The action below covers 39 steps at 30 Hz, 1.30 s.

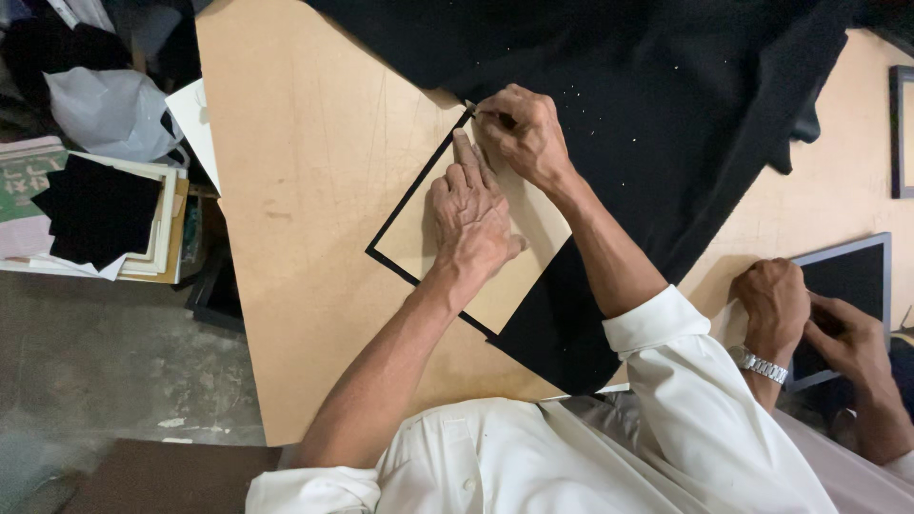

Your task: The person stacks black fabric pieces on a table, then uses a utility knife to cut a rectangular piece of cardboard placed on top of the fabric. The person also handles a larger piece of black fabric and a cardboard template.

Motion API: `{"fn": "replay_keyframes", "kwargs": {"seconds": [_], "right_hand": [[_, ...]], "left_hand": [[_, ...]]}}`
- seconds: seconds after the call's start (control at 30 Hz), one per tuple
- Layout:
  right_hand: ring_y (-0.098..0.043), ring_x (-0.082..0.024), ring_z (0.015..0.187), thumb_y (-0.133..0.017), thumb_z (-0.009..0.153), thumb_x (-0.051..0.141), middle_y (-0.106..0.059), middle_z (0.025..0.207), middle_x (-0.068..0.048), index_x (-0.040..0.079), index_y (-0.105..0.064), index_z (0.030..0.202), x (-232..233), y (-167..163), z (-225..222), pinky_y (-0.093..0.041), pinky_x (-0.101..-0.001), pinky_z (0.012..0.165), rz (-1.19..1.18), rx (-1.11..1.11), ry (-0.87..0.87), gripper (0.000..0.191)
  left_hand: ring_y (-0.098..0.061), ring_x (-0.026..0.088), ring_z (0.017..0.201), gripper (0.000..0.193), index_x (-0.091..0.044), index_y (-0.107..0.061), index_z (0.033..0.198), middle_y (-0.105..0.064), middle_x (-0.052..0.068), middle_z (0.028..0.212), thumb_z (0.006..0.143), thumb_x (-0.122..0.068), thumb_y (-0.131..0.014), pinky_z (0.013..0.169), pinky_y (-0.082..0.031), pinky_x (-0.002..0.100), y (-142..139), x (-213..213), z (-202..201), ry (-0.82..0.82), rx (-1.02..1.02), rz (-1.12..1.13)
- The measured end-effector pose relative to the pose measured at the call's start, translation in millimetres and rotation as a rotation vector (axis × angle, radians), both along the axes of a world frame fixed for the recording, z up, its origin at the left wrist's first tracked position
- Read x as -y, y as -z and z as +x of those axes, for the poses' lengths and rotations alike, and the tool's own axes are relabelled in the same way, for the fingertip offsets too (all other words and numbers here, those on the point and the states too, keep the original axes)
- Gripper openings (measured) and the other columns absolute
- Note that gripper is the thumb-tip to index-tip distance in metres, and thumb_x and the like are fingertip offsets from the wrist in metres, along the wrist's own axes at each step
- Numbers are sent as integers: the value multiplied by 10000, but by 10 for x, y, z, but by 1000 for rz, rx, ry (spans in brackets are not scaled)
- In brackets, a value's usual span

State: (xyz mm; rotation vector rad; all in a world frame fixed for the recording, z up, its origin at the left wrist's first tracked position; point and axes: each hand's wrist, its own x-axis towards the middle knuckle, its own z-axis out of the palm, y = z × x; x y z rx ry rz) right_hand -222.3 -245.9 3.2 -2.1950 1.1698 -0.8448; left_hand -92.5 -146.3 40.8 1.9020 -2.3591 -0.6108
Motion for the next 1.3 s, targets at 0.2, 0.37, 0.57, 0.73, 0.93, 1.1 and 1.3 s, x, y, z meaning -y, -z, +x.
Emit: {"fn": "replay_keyframes", "kwargs": {"seconds": [0.2,0.37,0.57,0.73,0.93,1.1,1.3], "right_hand": [[-661,-217,729,-715,921,8,-715,892,-139,-30,-757,1006,-20,15,12,-523,-343,633,3,-17,9,102],[-661,-224,732,-713,911,14,-710,895,-151,-45,-747,1000,-8,-18,19,-526,-354,630,-18,-7,-21,112],[-626,-301,675,-699,758,-17,-653,812,-192,-71,-712,927,93,-3,26,-492,-407,582,-52,-210,-66,178],[-631,-338,688,-617,705,-45,-656,831,-209,-69,-670,874,224,52,-1,-520,-432,620,-33,-242,-153,178],[-623,-328,647,-651,740,-44,-649,784,-205,-53,-624,764,290,96,-20,-490,-452,563,-5,-312,-186,38],[-607,-297,652,-632,774,-78,-621,714,-167,-37,-607,743,158,71,-165,-483,-431,559,25,-340,-198,58],[-590,-263,627,-589,752,-114,-618,772,-150,-37,-633,797,-249,-21,-629,-482,-394,529,37,-376,-184,100]], "left_hand": [[-538,309,1071,1361,157,-355,1467,-189,437,1546,507,-617,-932,860,-442,407,29,10,-10,-18,2,5],[-554,312,1100,1325,98,-395,1488,-176,430,1562,500,-594,-943,871,-447,401,46,41,-19,-26,-2,43],[-540,339,1158,1322,18,-458,1445,-170,397,1566,434,-686,-938,884,-437,421,34,76,-46,-35,27,62],[-556,312,1123,1340,13,-466,1460,-183,403,1574,437,-723,-922,858,-438,402,39,74,-54,-32,59,73],[-555,320,1135,1388,31,-442,1479,-210,407,1554,442,-774,-894,855,-437,389,56,61,-77,-23,101,29],[-555,327,1147,1403,5,-405,1493,-209,401,1544,430,-770,-892,861,-437,392,63,60,-86,-29,94,19],[-579,337,1120,1435,78,-360,1506,-170,426,1555,490,-800,-865,850,-453,373,26,58,-79,5,136,98]]}}
